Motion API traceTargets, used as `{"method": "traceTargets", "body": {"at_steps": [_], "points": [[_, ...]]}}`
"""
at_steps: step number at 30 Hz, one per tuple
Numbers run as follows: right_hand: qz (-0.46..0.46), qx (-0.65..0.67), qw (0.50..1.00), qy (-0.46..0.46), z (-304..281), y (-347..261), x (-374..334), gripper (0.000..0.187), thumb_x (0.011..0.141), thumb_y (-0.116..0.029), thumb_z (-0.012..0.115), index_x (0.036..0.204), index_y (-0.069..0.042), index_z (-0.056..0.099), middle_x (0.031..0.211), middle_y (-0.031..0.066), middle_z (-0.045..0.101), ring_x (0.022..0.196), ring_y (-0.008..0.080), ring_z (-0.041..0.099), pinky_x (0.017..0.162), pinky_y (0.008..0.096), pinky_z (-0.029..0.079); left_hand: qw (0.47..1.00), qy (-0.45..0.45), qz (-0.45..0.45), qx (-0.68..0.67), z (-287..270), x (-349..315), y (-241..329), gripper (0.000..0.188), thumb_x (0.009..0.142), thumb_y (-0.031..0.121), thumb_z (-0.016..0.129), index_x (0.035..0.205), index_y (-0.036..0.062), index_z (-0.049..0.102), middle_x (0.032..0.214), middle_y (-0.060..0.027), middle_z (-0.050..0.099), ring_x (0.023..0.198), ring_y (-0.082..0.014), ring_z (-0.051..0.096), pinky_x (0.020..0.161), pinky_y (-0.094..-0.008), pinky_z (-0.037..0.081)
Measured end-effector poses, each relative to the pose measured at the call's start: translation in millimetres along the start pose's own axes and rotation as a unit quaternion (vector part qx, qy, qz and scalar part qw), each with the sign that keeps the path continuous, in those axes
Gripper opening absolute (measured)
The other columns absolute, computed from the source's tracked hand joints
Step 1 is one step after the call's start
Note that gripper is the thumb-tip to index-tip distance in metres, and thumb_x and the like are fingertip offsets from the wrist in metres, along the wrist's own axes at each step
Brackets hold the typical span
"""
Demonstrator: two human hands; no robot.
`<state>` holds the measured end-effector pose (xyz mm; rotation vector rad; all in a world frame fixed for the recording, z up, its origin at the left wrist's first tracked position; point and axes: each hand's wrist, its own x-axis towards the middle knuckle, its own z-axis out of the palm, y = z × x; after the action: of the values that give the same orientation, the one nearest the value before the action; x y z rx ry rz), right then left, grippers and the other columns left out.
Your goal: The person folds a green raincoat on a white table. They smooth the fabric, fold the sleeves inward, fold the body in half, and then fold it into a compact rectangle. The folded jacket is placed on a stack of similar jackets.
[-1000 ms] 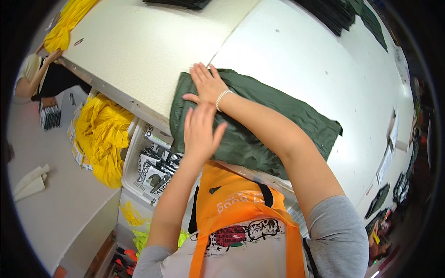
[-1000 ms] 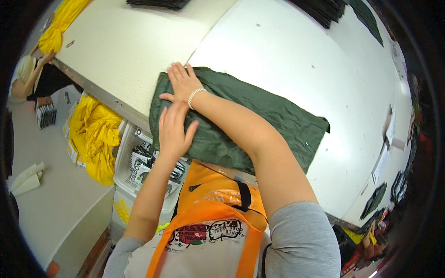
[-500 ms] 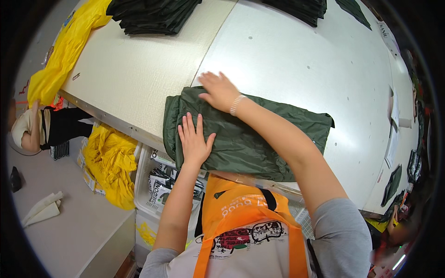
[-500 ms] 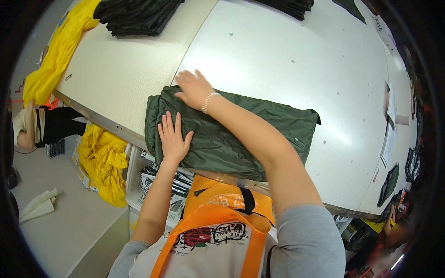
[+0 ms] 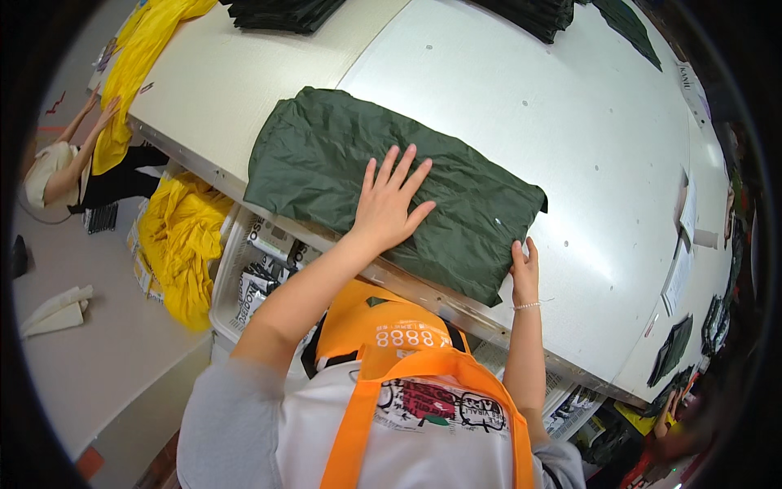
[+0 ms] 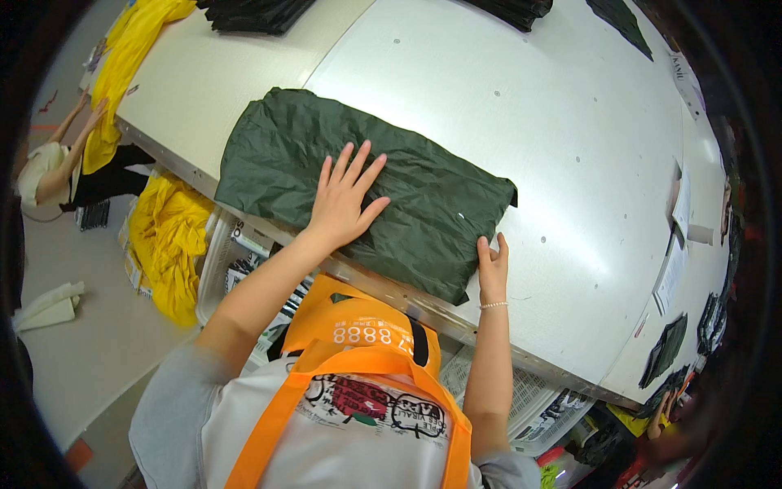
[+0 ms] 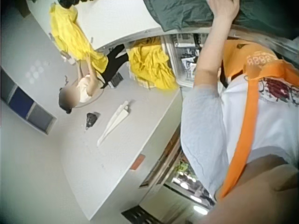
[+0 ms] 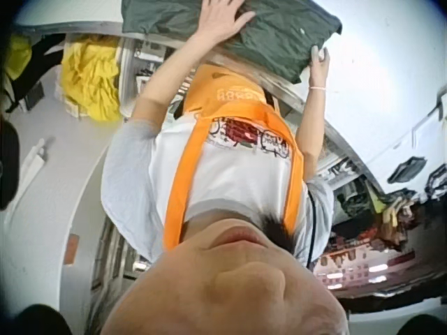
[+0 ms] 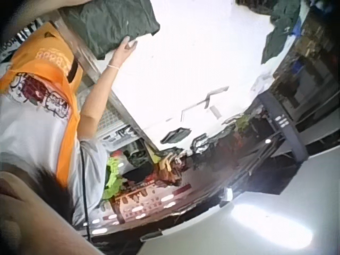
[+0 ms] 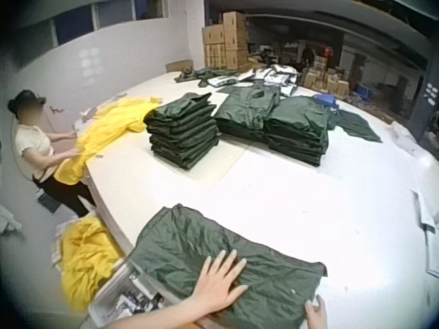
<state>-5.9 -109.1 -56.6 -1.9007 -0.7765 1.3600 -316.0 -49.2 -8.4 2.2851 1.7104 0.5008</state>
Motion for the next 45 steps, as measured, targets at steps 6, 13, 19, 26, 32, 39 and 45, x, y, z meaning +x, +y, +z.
{"method": "traceTargets", "body": {"at_steps": [6, 13, 19, 26, 32, 39, 45], "points": [[-0.080, 0.100, 0.991, -0.024, 22.0, -24.0, -15.7, 0.089, 0.090, -0.027, 0.064, 0.149, -0.008, 0.001, 0.106, 0.0222, 0.059, 0.091, 0.0193, 0.055, 0.078, 0.0274, 0.046, 0.997, -0.050, -0.009, -0.053, 59.9, 6.1, -43.3, 0.064, 0.092, 0.053, 0.044, 0.147, 0.0245, 0.027, 0.155, -0.0047, 0.018, 0.142, -0.0316, 0.013, 0.112, -0.0529, 0.003], [-0.270, -0.016, 0.959, -0.082, 29.4, -180.2, -126.2, 0.055, 0.088, -0.005, 0.058, 0.140, -0.007, 0.041, 0.102, 0.0105, 0.062, 0.083, 0.0135, 0.060, 0.073, 0.0264, 0.050, 0.831, -0.118, -0.005, -0.544, 90.9, 7.3, 1.0, 0.057, 0.097, 0.040, 0.042, 0.146, 0.0130, 0.029, 0.150, -0.0093, 0.029, 0.142, -0.0230, 0.017, 0.114, -0.0392, 0.007], [-0.391, -0.426, 0.806, -0.126, 186.2, -206.1, -54.2, 0.052, 0.085, -0.030, 0.062, 0.129, -0.004, 0.049, 0.078, 0.0170, 0.064, 0.070, 0.0295, 0.063, 0.069, 0.0370, 0.050, 0.736, 0.057, 0.052, -0.672, 24.1, -40.0, 41.9, 0.057, 0.099, 0.042, 0.036, 0.145, 0.0083, 0.027, 0.146, -0.0106, 0.034, 0.135, -0.0217, 0.030, 0.112, -0.0338, 0.022], [-0.577, -0.332, 0.739, -0.104, 177.7, -158.4, 2.7, 0.055, 0.084, -0.027, 0.065, 0.133, -0.010, 0.048, 0.117, 0.0191, 0.057, 0.108, 0.0354, 0.054, 0.092, 0.0426, 0.042, 0.233, 0.001, -0.035, -0.972, 100.7, -44.7, 14.6, 0.055, 0.101, 0.040, 0.028, 0.147, 0.0100, 0.021, 0.146, -0.0083, 0.031, 0.133, -0.0209, 0.033, 0.112, -0.0343, 0.025], [-0.544, -0.560, 0.624, 0.025, 140.7, -89.7, 17.5, 0.054, 0.089, -0.042, 0.053, 0.140, -0.027, 0.042, 0.149, 0.0192, 0.025, 0.135, 0.0433, 0.023, 0.109, 0.0558, 0.019, 0.434, 0.013, -0.027, -0.900, 108.7, -35.3, 25.0, 0.053, 0.102, 0.037, 0.030, 0.146, 0.0094, 0.023, 0.146, -0.0087, 0.032, 0.131, -0.0215, 0.034, 0.111, -0.0350, 0.027], [-0.465, -0.485, 0.741, 0.021, 112.4, -92.5, 34.9, 0.073, 0.082, -0.056, 0.057, 0.144, -0.025, 0.033, 0.148, 0.0255, 0.023, 0.135, 0.0466, 0.021, 0.107, 0.0586, 0.019, 0.394, -0.047, -0.362, -0.843, 58.7, -63.9, 36.9, 0.051, 0.101, 0.040, 0.032, 0.139, 0.0069, 0.037, 0.139, -0.0115, 0.043, 0.120, -0.0227, 0.049, 0.105, -0.0377, 0.037], [-0.535, -0.434, 0.725, 0.017, 100.3, -82.9, 7.3, 0.074, 0.079, -0.044, 0.067, 0.143, -0.022, 0.036, 0.147, 0.0265, 0.023, 0.123, 0.0436, 0.036, 0.099, 0.0511, 0.033, 0.617, 0.146, -0.452, -0.628, 7.0, -122.3, 41.3, 0.067, 0.090, 0.045, 0.056, 0.132, -0.0046, 0.041, 0.121, -0.0174, 0.057, 0.109, -0.0279, 0.055, 0.092, -0.0337, 0.043]]}}
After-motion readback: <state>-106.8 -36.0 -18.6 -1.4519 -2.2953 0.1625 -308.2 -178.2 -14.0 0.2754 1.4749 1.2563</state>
